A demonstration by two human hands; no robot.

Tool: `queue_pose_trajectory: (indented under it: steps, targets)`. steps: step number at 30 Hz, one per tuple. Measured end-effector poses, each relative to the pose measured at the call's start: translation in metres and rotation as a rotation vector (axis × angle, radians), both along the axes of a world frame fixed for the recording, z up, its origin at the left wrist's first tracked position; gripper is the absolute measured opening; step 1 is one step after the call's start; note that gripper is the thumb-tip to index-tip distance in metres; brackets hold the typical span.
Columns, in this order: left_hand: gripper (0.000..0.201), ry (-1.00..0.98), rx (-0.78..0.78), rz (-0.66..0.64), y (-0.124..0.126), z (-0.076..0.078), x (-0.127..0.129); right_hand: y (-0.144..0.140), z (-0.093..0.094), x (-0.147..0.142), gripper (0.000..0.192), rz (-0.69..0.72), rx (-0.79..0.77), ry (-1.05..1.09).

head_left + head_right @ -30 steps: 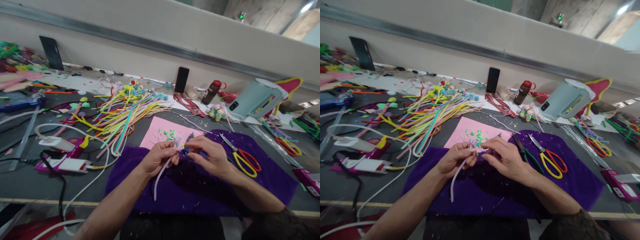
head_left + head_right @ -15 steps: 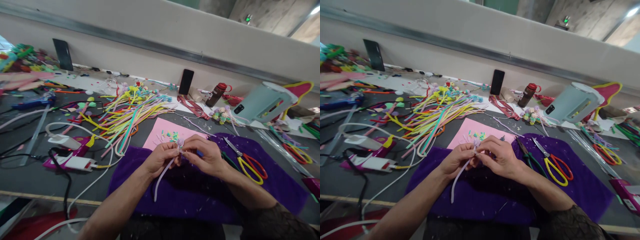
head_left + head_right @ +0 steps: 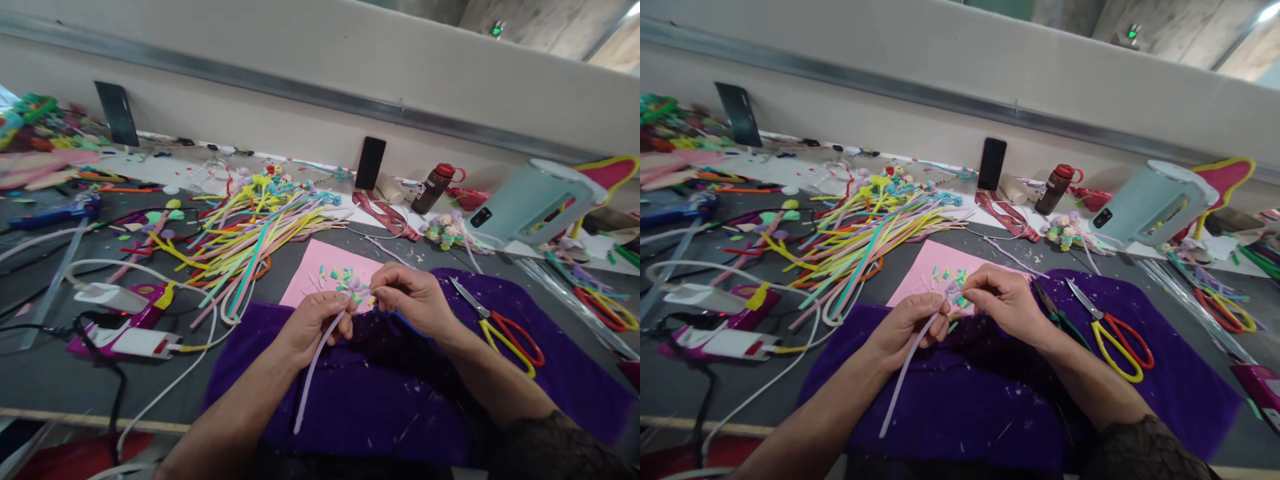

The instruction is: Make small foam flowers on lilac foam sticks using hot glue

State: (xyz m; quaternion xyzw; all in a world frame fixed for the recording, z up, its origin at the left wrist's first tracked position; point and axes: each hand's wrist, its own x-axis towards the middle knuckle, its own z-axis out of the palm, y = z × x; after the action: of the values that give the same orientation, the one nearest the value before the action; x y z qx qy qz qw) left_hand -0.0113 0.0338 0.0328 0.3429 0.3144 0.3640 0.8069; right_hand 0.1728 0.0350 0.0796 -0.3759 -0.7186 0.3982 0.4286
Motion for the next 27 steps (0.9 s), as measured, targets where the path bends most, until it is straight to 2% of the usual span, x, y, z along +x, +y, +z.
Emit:
queue_pose_trajectory:
  steps: [8, 27]
  targets:
    - [0.02, 0.065, -0.057, -0.068, 0.001, 0.001, 0.0, 0.014, -0.005, 0.01, 0.007, 0.04, 0.04, 0.006]
    - [0.021, 0.205, -0.009, -0.155, 0.0, 0.0, 0.001, 0.016, 0.002, 0.012, 0.009, 0.192, 0.229, -0.241]
